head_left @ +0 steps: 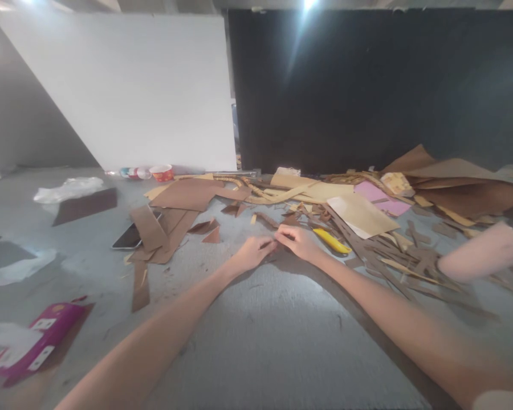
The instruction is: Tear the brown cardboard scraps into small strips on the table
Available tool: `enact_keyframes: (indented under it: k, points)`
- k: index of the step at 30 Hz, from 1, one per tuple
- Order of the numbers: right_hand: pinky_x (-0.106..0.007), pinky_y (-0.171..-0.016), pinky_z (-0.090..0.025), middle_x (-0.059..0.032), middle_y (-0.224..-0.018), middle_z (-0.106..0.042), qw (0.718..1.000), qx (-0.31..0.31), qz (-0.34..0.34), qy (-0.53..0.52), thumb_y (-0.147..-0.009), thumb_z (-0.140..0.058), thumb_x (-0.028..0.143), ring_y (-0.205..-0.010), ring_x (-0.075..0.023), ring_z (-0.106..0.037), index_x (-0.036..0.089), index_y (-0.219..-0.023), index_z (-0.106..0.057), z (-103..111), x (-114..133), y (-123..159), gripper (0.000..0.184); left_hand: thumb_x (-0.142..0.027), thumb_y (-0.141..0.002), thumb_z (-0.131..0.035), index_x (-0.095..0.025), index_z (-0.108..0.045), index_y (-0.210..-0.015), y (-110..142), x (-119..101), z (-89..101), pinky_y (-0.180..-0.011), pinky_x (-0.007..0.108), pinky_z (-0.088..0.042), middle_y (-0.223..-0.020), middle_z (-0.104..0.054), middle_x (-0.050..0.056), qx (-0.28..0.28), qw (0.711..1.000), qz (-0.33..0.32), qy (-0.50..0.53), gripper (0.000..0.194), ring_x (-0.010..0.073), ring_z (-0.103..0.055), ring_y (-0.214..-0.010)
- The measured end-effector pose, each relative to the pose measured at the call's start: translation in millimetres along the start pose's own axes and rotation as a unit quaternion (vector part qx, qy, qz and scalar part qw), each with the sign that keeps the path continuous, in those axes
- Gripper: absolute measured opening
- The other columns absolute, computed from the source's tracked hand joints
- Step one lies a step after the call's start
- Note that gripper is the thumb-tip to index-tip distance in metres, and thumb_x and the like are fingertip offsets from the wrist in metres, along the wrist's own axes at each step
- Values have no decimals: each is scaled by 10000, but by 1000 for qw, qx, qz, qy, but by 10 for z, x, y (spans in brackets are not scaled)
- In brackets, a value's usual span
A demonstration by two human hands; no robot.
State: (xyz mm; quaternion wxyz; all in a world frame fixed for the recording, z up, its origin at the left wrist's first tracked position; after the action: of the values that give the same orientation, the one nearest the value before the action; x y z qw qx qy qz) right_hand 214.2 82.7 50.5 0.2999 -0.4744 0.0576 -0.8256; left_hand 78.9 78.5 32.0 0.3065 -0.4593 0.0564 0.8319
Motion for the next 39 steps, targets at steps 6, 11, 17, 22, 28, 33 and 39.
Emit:
enact_keyframes:
  k: [6,11,17,22,28,33,39]
  points:
    - [-326,-776,-449,-26,-810,-582,1000,-3,19,16,-1145,-487,624,-804,-214,-592,245,-767,-716,4,53,0,582,-453,-1095,-502,-203,-659,-771,0,5,-22,-718,278,-435,-768,-713,13,7,1000,0,1,438,169,-641,-746]
    - [-336,-819,-481,-23,-879,-639,996,-88,-8,-15,-1112,-543,621,-858,-226,-607,252,-868,-671,138,-6,12,461,-455,-1095,-512,-196,-710,-809,-7,25,87,-719,277,-450,-757,-735,19,-42,999,14,12,433,172,-656,-730]
    - [-358,-886,-504,-44,-984,-722,993,-116,0,-27,-1101,-585,505,-960,-241,-665,247,-947,-712,206,31,40,326,-406,-1088,-534,-195,-747,-852,-18,75,153,-735,280,-475,-736,-752,22,-83,996,23,5,381,183,-684,-723]
    - [-387,-975,-520,-50,-1068,-765,997,-78,-12,-26,-1098,-595,494,-1057,-257,-695,261,-1001,-753,134,23,15,298,-389,-1094,-546,-199,-762,-862,12,63,171,-716,278,-475,-711,-750,19,-104,994,24,-17,369,178,-675,-686]
    - [-385,-937,-543,-61,-1093,-759,999,-30,2,-26,-1092,-606,498,-1058,-263,-695,265,-1045,-783,58,38,9,296,-390,-1066,-577,-194,-761,-782,20,85,215,-701,287,-468,-695,-747,29,-131,991,19,-18,392,177,-656,-672]
    - [-373,-937,-548,-73,-1156,-710,999,-17,16,-41,-1096,-615,484,-1103,-258,-686,273,-1155,-840,44,37,19,314,-563,-1024,-636,-185,-821,-887,-45,279,215,-702,292,-527,-793,-807,61,-102,988,47,105,443,197,-705,-714]
    - [-352,-895,-556,-70,-1153,-664,999,-20,2,-30,-1093,-615,513,-1065,-243,-671,281,-1176,-861,34,-45,8,348,-790,-991,-604,-163,-860,-970,-78,383,192,-783,327,-592,-914,-849,115,-93,973,66,199,677,213,-748,-783]
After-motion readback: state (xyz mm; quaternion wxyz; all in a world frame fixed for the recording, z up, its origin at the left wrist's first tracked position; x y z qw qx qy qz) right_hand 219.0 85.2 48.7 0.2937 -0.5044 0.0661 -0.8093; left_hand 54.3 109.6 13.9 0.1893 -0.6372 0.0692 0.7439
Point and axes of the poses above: each hand's wrist, its own y-axis away from the middle knuckle, its own z-axis out of the back of the hand, x = y × z, the point moved 9 cm from there along -y, towards the middle knuckle
